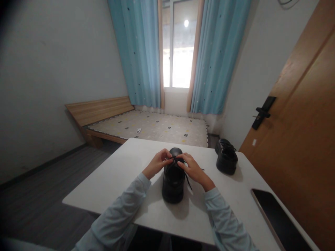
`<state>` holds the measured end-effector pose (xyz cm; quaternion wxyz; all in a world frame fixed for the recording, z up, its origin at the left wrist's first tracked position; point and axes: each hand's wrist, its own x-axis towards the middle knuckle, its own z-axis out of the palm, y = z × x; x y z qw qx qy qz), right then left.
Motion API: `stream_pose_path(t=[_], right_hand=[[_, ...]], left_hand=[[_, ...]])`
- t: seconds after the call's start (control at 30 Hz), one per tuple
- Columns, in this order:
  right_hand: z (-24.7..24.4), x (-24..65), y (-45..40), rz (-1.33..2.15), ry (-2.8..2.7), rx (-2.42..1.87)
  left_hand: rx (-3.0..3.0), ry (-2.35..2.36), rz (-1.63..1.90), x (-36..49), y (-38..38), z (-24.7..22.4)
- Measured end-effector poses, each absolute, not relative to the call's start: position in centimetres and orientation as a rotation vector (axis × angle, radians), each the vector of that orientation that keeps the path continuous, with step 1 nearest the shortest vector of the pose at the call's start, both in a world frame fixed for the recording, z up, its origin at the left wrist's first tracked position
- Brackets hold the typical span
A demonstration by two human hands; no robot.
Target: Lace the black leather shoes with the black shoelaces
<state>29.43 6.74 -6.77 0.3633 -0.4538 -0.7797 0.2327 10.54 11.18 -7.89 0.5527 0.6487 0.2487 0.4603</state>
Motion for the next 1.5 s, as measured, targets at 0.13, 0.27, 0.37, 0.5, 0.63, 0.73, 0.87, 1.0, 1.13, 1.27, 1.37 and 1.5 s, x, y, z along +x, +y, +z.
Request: stream_pose_path(t=[0.13, 0.27, 0.37, 0.5, 0.63, 0.73, 0.87, 1.0, 1.13, 1.27, 1.37, 1.5], right_hand=[[-6.7, 29.4, 6.7, 0.608, -2.004, -1.183], [-6.7, 29.4, 6.7, 0.612, -2.007, -1.182], [-6.7, 29.5, 6.8, 0.609, -2.012, -1.178], [-6.8, 29.5, 6.8, 0.605, -2.021, -1.17], [-6.9, 29.6, 6.8, 0.609, -2.02, -1.171], [-6.8, 29.6, 6.8, 0.619, -2.016, -1.177], [-6.6, 29.6, 6.7, 0.63, -2.015, -1.178], [-6.5, 29.6, 6.6, 0.628, -2.014, -1.181], [-6.4, 29.6, 6.6, 0.622, -2.019, -1.177], [-6.5, 29.6, 6.7, 0.608, -2.019, -1.166], [-6.5, 29.6, 6.7, 0.621, -2.02, -1.166], [-6.3, 29.7, 6.6, 0.634, -2.016, -1.164]], left_hand=[[1.411, 0.487, 1.135, 10.6, 11.3, -8.0], [1.459, 0.538, 1.168, 10.5, 11.3, -7.9], [1.525, 0.562, 1.156, 10.4, 11.3, -7.6], [1.61, 0.58, 1.097, 10.1, 11.3, -7.5], [1.746, 0.575, 0.992, 9.6, 11.5, -7.8], [1.888, 0.62, 0.956, 9.1, 11.7, -7.9], [2.033, 0.688, 0.948, 8.7, 11.7, -7.6], [2.088, 0.734, 0.971, 8.6, 11.5, -7.2], [2.113, 0.75, 1.025, 8.5, 11.5, -7.0], [2.162, 0.756, 1.056, 8.5, 11.5, -7.0], [2.212, 0.771, 1.097, 8.4, 11.6, -7.1], [2.225, 0.895, 1.206, 8.0, 12.0, -7.2]])
